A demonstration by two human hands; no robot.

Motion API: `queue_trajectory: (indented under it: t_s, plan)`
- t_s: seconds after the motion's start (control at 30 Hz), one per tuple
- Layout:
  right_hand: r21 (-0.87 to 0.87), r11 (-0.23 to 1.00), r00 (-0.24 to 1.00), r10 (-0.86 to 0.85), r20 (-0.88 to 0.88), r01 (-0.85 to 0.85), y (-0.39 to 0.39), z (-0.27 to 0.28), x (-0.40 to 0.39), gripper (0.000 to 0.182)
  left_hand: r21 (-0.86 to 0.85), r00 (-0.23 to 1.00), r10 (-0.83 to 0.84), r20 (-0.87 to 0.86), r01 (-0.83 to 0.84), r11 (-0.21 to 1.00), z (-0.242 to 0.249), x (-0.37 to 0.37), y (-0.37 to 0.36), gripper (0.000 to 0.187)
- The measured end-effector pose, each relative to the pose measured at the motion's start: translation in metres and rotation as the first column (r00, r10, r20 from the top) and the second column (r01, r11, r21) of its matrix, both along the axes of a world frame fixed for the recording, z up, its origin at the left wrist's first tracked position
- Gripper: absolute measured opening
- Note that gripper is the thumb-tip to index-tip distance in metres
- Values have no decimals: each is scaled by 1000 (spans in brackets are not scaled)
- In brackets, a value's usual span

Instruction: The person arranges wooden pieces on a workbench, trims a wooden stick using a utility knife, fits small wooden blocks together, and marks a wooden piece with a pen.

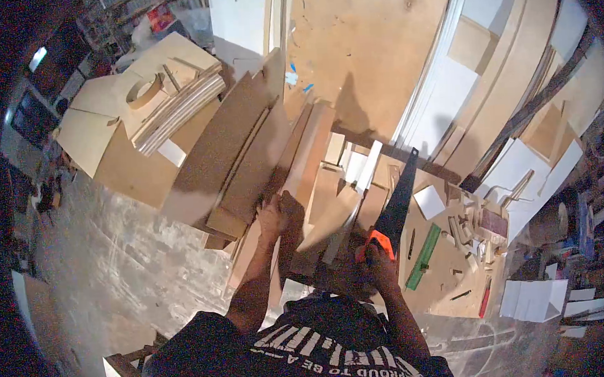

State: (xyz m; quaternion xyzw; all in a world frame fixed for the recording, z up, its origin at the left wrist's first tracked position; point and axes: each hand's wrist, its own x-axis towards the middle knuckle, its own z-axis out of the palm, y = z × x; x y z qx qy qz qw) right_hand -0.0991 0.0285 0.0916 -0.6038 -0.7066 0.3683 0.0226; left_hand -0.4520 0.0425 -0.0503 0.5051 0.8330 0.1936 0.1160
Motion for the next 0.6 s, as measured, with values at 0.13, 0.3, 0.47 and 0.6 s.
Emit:
queue_trajectory:
  t_s: [0.13, 0.3, 0.47, 0.6]
  plan:
    - [232, 948, 972, 190, 137, -218, 25, 18, -18, 44, 89, 990, 129, 54, -134, 987, 42, 7, 1, 39]
    - [417, 876, 962, 274, -17, -242, 99, -18, -85, 47, 125, 974, 133, 185, -158, 980, 42, 2, 5, 31]
    - [510, 782, 907, 422, -11, -357, 175, -10, -211, 49, 218, 816, 44, 577, -205, 954, 27, -18, 7, 40]
    - [379, 644, 746, 551, 373, -665, 253, -70, -282, 51, 231, 768, -64, 637, -111, 967, 33, -12, -2, 60]
